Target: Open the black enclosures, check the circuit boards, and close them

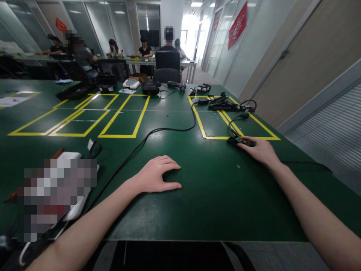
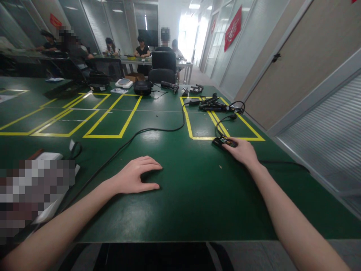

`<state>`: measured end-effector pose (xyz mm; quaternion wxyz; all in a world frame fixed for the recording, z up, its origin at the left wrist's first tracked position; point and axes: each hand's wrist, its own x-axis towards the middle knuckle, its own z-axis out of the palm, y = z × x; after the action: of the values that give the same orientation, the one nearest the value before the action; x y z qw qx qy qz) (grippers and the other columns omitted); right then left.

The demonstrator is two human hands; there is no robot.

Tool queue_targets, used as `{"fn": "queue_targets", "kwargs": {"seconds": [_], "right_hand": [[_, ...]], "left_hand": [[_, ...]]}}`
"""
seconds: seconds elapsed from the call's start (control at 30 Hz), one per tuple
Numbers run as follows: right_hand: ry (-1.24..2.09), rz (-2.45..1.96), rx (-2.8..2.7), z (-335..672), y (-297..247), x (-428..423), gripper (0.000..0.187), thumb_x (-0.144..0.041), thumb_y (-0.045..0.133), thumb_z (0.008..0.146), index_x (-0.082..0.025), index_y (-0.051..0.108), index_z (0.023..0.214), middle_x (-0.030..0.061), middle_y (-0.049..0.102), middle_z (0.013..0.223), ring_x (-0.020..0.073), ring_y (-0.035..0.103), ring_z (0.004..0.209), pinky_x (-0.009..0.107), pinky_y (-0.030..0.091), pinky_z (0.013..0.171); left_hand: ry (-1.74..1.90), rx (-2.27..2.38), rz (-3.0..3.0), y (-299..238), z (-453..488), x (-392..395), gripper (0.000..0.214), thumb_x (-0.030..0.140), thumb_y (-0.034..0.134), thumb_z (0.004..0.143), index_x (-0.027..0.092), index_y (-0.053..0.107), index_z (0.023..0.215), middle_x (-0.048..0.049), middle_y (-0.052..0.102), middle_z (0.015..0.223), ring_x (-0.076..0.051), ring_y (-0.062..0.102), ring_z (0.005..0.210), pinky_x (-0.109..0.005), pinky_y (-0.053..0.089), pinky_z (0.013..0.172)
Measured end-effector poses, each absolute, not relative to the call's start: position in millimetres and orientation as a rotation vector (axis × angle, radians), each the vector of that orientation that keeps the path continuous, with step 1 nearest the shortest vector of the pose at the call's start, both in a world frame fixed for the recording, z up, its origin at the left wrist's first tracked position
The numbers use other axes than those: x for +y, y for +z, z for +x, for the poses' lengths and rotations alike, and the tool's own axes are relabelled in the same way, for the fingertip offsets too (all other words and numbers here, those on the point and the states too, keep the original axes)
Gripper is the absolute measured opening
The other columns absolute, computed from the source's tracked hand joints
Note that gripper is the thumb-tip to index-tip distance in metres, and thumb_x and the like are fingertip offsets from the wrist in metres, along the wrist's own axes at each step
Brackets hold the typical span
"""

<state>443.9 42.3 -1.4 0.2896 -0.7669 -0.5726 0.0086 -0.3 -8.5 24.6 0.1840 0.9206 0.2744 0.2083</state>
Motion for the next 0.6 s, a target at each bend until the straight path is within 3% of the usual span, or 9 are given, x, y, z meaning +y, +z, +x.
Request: {"fn": "queue_targets", "kwargs": {"seconds": [0.17, 0.33, 0.43, 0.5, 0.6], "right_hand": [[0.153, -1.791, -1.899, 359, -1, 26, 0.037, -0.04, 0.072, 0.084, -0.022, 0.077, 0.115, 0.0096, 0.078, 0.113, 0.0317, 0.074, 0.104, 0.043, 0.058, 0.089], [0.328, -1.252, -2.266, 277, 1, -19, 0.031, -0.032, 0.069, 0.09, -0.021, 0.074, 0.119, 0.0068, 0.075, 0.099, 0.0239, 0.074, 0.087, 0.034, 0.058, 0.076], [0.431, -0.919, -2.495, 251, 3, -38, 0.034, -0.031, 0.071, 0.09, -0.023, 0.071, 0.122, 0.005, 0.074, 0.099, 0.0188, 0.073, 0.081, 0.027, 0.055, 0.069], [0.431, -0.843, -2.548, 243, 5, -41, 0.034, -0.03, 0.072, 0.089, -0.024, 0.072, 0.122, 0.0043, 0.074, 0.099, 0.0175, 0.072, 0.078, 0.025, 0.054, 0.066], [0.385, -0.853, -2.522, 243, 5, -37, 0.03, -0.031, 0.072, 0.089, -0.023, 0.072, 0.118, 0.0038, 0.073, 0.095, 0.0181, 0.073, 0.079, 0.026, 0.054, 0.066]], "left_hand": [[0.57, 0.794, 2.6, 25, -1, -9, 0.051, 0.057, 0.074, 0.089, 0.02, 0.071, 0.125, -0.0111, 0.075, 0.123, -0.029, 0.069, 0.114, -0.046, 0.055, 0.103], [0.693, 0.825, 2.613, 24, -1, -11, 0.049, 0.052, 0.074, 0.09, 0.022, 0.068, 0.128, -0.0134, 0.067, 0.136, -0.029, 0.064, 0.122, -0.046, 0.053, 0.104], [0.712, 0.8, 2.613, 25, 0, -13, 0.034, 0.053, 0.073, 0.089, 0.02, 0.07, 0.096, -0.0096, 0.071, 0.104, -0.024, 0.066, 0.098, -0.038, 0.055, 0.088], [0.644, 0.766, 2.628, 25, 1, -14, 0.039, 0.056, 0.074, 0.087, 0.02, 0.064, 0.079, -0.0053, 0.066, 0.085, -0.021, 0.062, 0.082, -0.034, 0.052, 0.077], [0.564, 0.766, 2.653, 24, 2, -14, 0.045, 0.062, 0.076, 0.083, 0.02, 0.063, 0.08, -0.0039, 0.065, 0.083, -0.02, 0.06, 0.08, -0.033, 0.05, 0.075]]}}
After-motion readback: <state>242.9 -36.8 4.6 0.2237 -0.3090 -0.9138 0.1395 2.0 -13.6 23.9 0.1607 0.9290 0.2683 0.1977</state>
